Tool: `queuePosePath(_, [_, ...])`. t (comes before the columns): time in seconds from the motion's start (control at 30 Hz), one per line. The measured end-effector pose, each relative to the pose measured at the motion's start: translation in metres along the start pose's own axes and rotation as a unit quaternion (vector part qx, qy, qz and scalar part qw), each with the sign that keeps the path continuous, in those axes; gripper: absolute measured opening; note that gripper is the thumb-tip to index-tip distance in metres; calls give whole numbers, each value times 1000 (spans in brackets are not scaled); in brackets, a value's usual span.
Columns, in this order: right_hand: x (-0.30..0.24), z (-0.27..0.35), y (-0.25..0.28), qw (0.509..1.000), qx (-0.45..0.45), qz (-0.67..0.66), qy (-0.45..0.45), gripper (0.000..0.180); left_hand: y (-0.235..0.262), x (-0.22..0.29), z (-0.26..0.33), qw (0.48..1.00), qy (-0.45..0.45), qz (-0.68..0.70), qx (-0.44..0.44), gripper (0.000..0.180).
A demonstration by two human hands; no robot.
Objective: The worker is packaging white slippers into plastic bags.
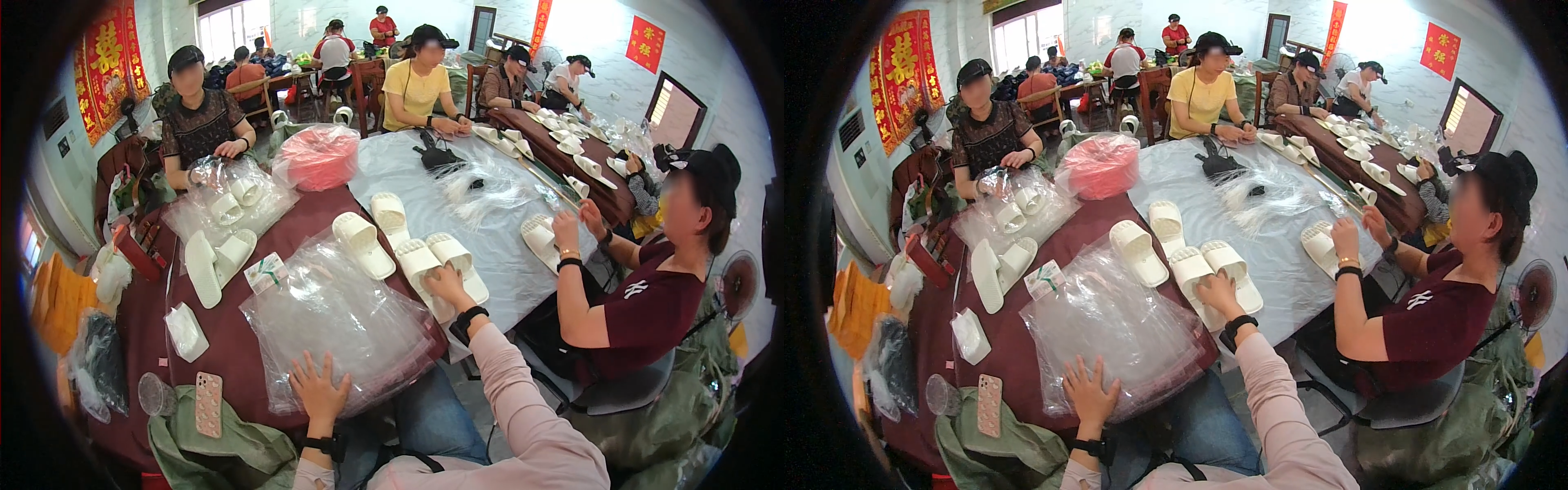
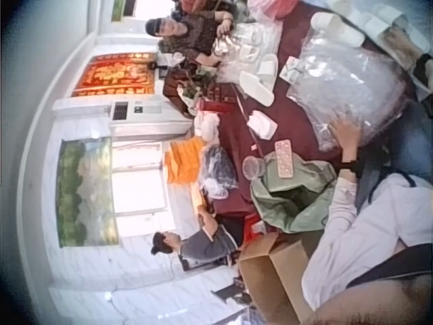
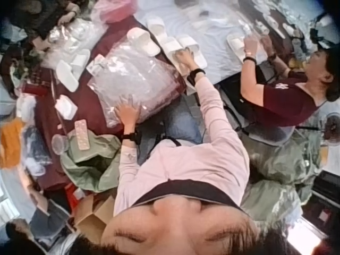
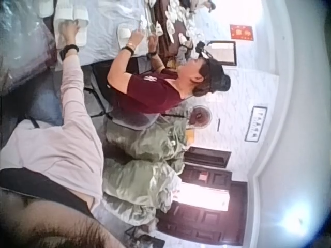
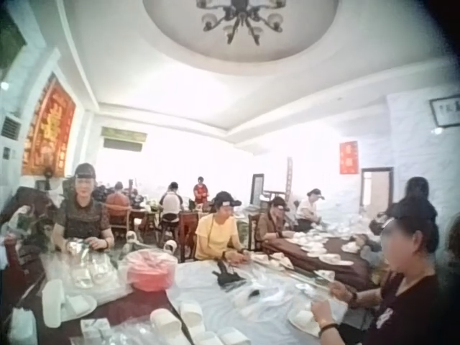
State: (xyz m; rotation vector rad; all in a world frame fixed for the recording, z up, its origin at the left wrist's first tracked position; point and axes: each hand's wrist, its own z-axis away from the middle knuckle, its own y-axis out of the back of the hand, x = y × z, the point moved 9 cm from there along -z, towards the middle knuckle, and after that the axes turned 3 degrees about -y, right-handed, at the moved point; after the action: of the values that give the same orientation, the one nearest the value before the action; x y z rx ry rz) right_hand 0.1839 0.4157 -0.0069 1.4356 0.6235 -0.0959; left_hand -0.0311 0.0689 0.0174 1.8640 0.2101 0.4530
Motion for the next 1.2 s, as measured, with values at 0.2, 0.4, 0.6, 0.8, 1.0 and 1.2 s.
queuePosePath(0.2, [5, 2, 0, 993, 30, -113, 7, 30, -6, -4, 3, 1000, -1, 12, -5, 64])
queuePosePath(0.4, [5, 85, 62, 876, 175, -430, 131, 34, -4, -5, 3, 1000, 9, 6, -16, 63])
queuePosePath(0.6, [-78, 221, 81, 875, -184, -407, 187, 43, -11, -5, -14, 994, 14, 18, -109, 54])
queuePosePath(0.8, [-143, 291, 58, 762, -415, -353, 351, 45, -7, -6, -33, 993, -44, 14, -111, 47])
queuePosePath(1.0, [-155, 296, 30, 784, -394, -266, 399, 38, -7, -13, -46, 951, 12, 256, -176, 48])
queuePosePath(1.2, [-158, 297, 9, 801, -322, -208, 460, 29, -3, -1, -60, 941, -8, 279, -192, 47])
